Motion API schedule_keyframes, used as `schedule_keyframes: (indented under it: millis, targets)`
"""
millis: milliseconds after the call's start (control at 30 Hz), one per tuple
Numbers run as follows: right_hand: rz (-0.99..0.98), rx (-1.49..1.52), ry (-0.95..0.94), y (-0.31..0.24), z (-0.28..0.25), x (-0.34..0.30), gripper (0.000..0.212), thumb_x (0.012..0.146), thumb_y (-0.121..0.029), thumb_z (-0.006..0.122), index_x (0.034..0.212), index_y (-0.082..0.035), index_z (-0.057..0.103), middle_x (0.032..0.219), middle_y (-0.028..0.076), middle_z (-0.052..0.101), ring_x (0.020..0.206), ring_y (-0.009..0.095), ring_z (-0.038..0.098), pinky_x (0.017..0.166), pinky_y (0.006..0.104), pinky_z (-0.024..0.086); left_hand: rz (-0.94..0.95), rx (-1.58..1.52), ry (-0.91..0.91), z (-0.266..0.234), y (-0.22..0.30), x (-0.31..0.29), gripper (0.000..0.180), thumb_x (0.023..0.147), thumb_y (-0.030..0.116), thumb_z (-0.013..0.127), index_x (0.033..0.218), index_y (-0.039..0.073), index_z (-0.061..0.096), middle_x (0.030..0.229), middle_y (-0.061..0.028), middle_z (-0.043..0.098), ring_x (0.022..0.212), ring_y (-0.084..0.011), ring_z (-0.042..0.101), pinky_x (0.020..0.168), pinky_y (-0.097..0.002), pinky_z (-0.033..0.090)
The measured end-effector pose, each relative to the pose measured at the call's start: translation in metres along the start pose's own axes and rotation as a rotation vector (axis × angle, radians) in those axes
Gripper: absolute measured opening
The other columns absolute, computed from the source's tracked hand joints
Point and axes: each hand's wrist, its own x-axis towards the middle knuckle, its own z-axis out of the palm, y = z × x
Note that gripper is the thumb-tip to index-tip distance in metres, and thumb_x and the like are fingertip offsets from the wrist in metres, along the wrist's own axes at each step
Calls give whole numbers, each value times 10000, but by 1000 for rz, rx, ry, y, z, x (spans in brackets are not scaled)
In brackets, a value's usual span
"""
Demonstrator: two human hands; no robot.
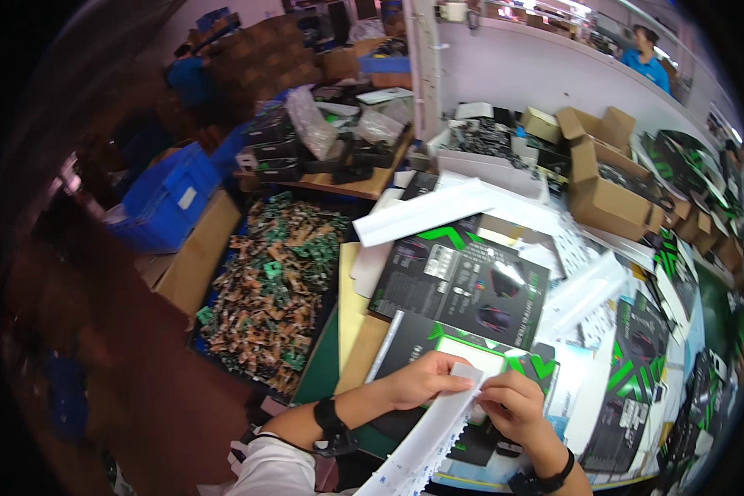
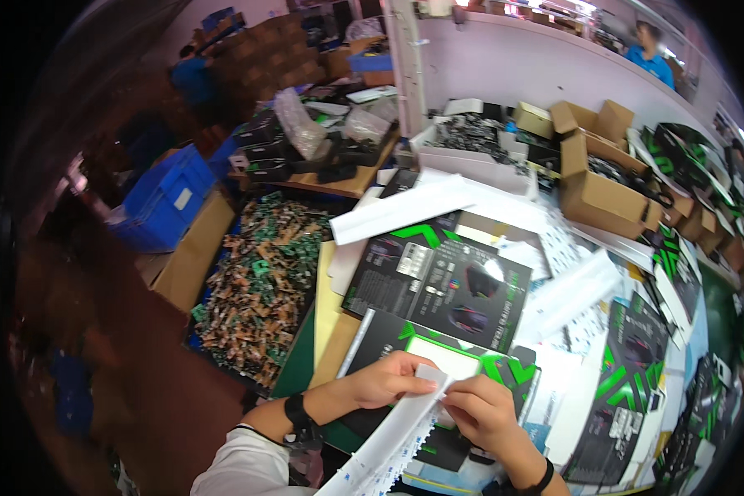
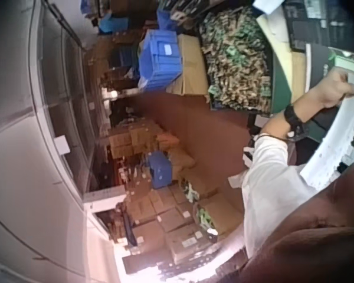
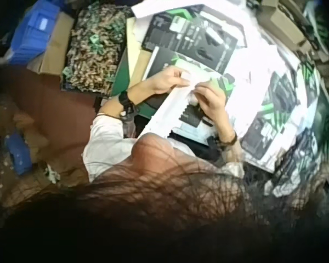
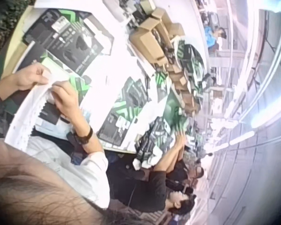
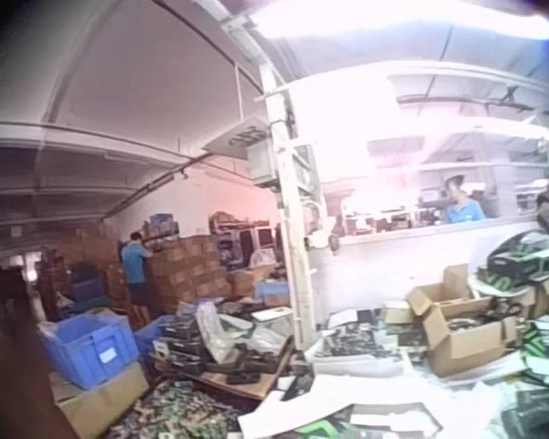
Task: Apply adhesive stickers to product boxes in a factory setting.
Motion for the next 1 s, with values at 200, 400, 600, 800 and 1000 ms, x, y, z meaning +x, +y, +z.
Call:
schedule_keyframes:
  millis: [200, 400, 600, 800, 1000]
  targets:
    - [253, 31, 295, 14, -25, -2, 142, 746, -17, 753, 821, -20, 633, 799, 72, 680, 721, 170, 655, 662, 281, 514, 191, 239, 214, -17, -3, 2, 236, 915, 102, 634, 1109, -31, 642, 966, -53, 685, 843, -96, 632, 752, -267, 527]
    - [744, 158, 438, 46, -41, -6, 178, 768, -52, 747, 737, -25, 573, 661, -14, 579, 598, 33, 528, 554, 193, 427, 252, 834, 391, -16, 2, 3, 216, 882, 100, 606, 1025, -56, 653, 838, -137, 697, 746, -144, 655, 676, -305, 511]
    - [894, 156, 396, 64, -38, -18, 191, 730, -68, 736, 709, -27, 551, 614, -22, 541, 554, 30, 477, 504, 197, 389, 220, 907, 396, -12, 3, 3, 242, 871, 117, 605, 1022, -66, 650, 819, -178, 689, 727, -189, 672, 674, -319, 512]
    - [892, 2, 375, 59, -34, -11, 195, 732, -91, 736, 693, -18, 560, 606, -7, 548, 547, 41, 476, 505, 213, 393, 207, 918, 408, -5, 4, 1, 239, 871, 114, 603, 1020, -67, 653, 810, -181, 690, 712, -197, 675, 655, -319, 510]
    - [869, -59, 388, 67, -29, -13, 194, 724, -93, 737, 700, -6, 565, 605, 22, 567, 540, 66, 490, 511, 232, 404, 227, 935, 401, -8, 2, 3, 236, 871, 112, 601, 1020, -63, 654, 802, -184, 689, 689, -202, 675, 633, -319, 505]
